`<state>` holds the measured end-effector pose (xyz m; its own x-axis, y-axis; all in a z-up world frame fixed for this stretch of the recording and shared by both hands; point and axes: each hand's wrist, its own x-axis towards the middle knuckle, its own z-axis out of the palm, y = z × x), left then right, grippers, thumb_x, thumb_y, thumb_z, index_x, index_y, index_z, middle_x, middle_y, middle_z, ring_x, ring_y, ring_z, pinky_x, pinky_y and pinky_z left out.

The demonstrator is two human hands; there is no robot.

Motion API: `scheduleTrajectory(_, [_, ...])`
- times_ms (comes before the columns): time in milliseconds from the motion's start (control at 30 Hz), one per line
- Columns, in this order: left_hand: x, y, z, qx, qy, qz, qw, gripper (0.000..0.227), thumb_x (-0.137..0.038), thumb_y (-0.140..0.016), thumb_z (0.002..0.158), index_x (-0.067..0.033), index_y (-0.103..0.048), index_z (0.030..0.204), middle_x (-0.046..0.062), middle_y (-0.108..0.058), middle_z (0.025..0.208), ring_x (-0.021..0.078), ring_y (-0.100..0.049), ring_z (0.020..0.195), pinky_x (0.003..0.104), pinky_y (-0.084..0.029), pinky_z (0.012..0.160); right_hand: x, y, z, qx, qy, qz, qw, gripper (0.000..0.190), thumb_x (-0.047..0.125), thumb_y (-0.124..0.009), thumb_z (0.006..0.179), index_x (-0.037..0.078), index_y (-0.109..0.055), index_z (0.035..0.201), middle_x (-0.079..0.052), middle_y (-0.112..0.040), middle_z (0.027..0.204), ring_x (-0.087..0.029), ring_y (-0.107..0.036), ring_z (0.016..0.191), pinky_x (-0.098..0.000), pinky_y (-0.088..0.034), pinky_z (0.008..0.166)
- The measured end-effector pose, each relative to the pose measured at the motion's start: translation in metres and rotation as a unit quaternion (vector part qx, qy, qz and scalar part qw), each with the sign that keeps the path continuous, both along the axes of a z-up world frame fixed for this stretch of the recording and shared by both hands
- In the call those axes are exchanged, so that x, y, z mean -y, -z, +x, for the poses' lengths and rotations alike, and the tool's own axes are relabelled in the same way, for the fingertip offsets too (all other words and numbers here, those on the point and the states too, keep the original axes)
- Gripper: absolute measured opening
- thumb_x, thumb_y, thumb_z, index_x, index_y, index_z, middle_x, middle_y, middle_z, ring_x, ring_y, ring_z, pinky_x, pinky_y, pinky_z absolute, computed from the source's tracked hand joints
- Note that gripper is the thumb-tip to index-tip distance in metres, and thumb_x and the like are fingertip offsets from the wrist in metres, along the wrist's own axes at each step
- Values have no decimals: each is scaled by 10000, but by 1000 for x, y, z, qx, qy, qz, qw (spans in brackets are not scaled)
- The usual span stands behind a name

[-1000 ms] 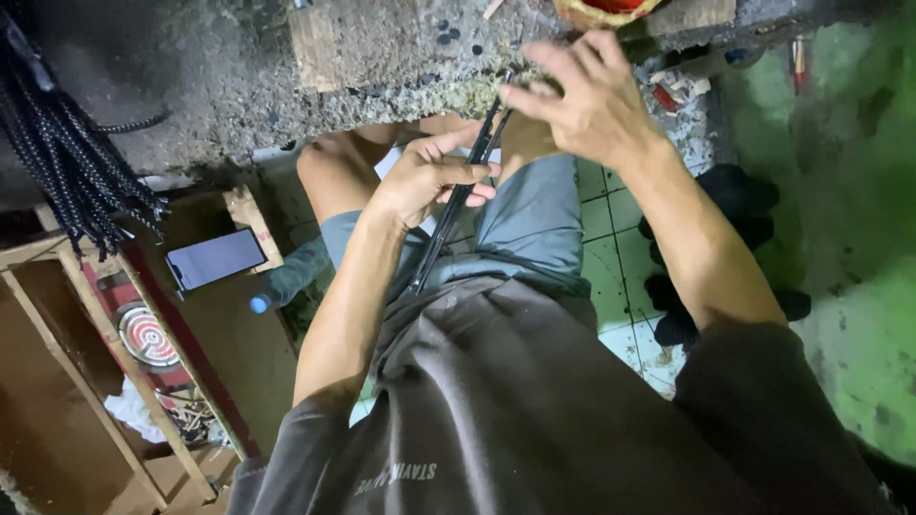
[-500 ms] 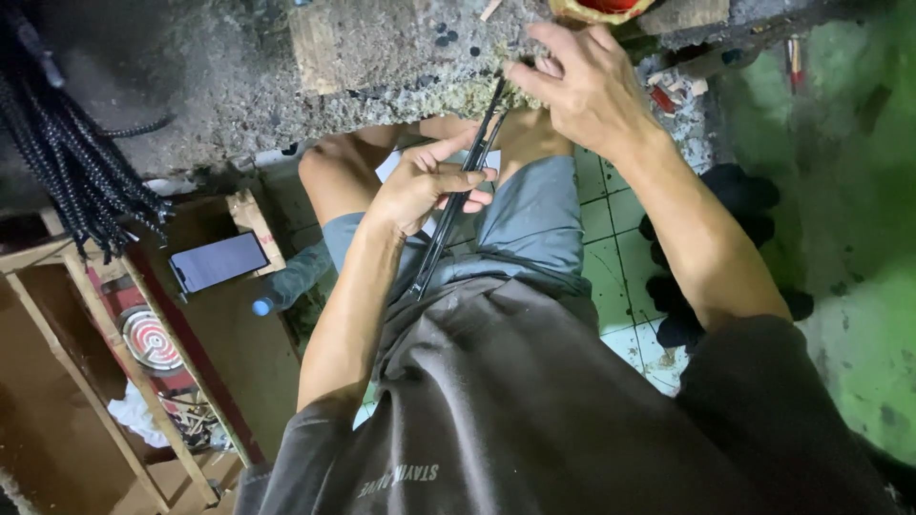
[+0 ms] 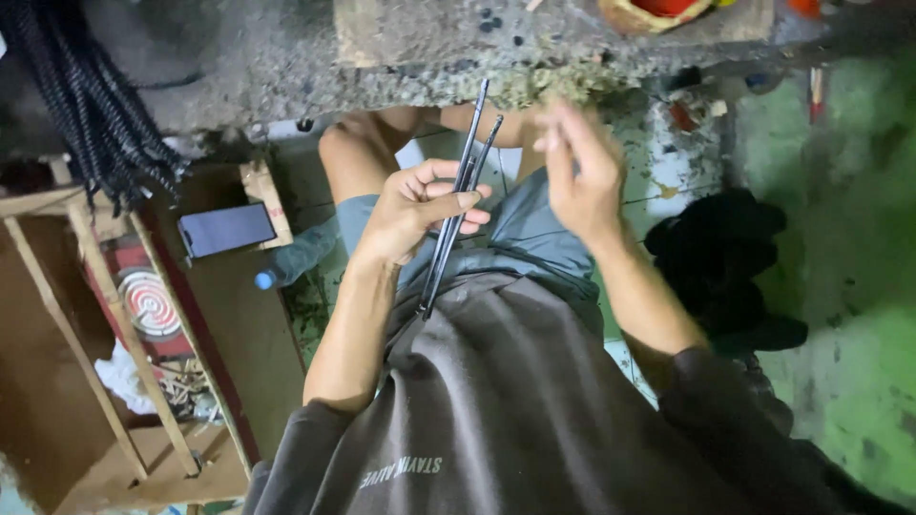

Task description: Applying glue to the ends of strap bundles and cutting them to length using scissors in a shoe factory.

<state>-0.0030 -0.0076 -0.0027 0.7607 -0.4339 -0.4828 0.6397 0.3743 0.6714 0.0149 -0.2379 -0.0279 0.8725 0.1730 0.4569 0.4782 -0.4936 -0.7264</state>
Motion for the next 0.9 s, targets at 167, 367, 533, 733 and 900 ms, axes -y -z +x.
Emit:
scheduleTrajectory(167, [-4, 13, -3, -25, -113, -40, 993, 301, 139, -707, 843, 120, -648, 1138, 275, -731, 993, 372, -754, 788, 453, -678, 669, -39, 8, -18, 87, 3, 65, 994, 257, -46, -625, 952, -43, -709, 1194, -172, -714, 989, -322, -691, 792, -430, -570, 727])
scheduleTrajectory(367, [-10, 18, -8, -17, -162, -16, 987, 299, 178, -741, 793, 135, -680, 1082, 234, -724, 900, 405, -748, 780, 497, -672, 642, -43, -20, 6, 128, -74, 37, 988, 313, -103, -584, 952, 12, -741, 1197, -204, -609, 1225, -303, -648, 952, -419, -609, 811])
scheduleTrajectory(533, [-8, 9, -10, -40, -172, -9, 984, 314, 173, -756, 763, 140, -684, 1067, 212, -718, 851, 402, -747, 777, 482, -671, 644, -44, -13, 9, 224, -71, -98, 967, 296, 16, -581, 995, 167, -797, 1130, -161, -611, 1218, -267, -656, 932, -426, -531, 806])
scheduleTrajectory(733, [-20, -4, -6, -62, -82, -1, 995, 304, 45, -771, 796, 21, -732, 1097, 161, -765, 912, 190, -754, 844, 302, -658, 711, -32, 4, 14, 256, -103, -210, 938, 312, 77, -742, 1014, 220, -711, 1289, -145, -559, 1265, -231, -676, 905, -418, -462, 853])
scheduleTrajectory(900, [-20, -1, -7, -67, -69, 11, 995, 335, 50, -771, 790, 22, -727, 1120, 158, -766, 916, 185, -750, 823, 310, -660, 715, -29, -2, 16, 275, -125, -205, 931, 297, 38, -642, 1045, 214, -731, 1267, -144, -521, 1318, -278, -714, 900, -441, -475, 899])
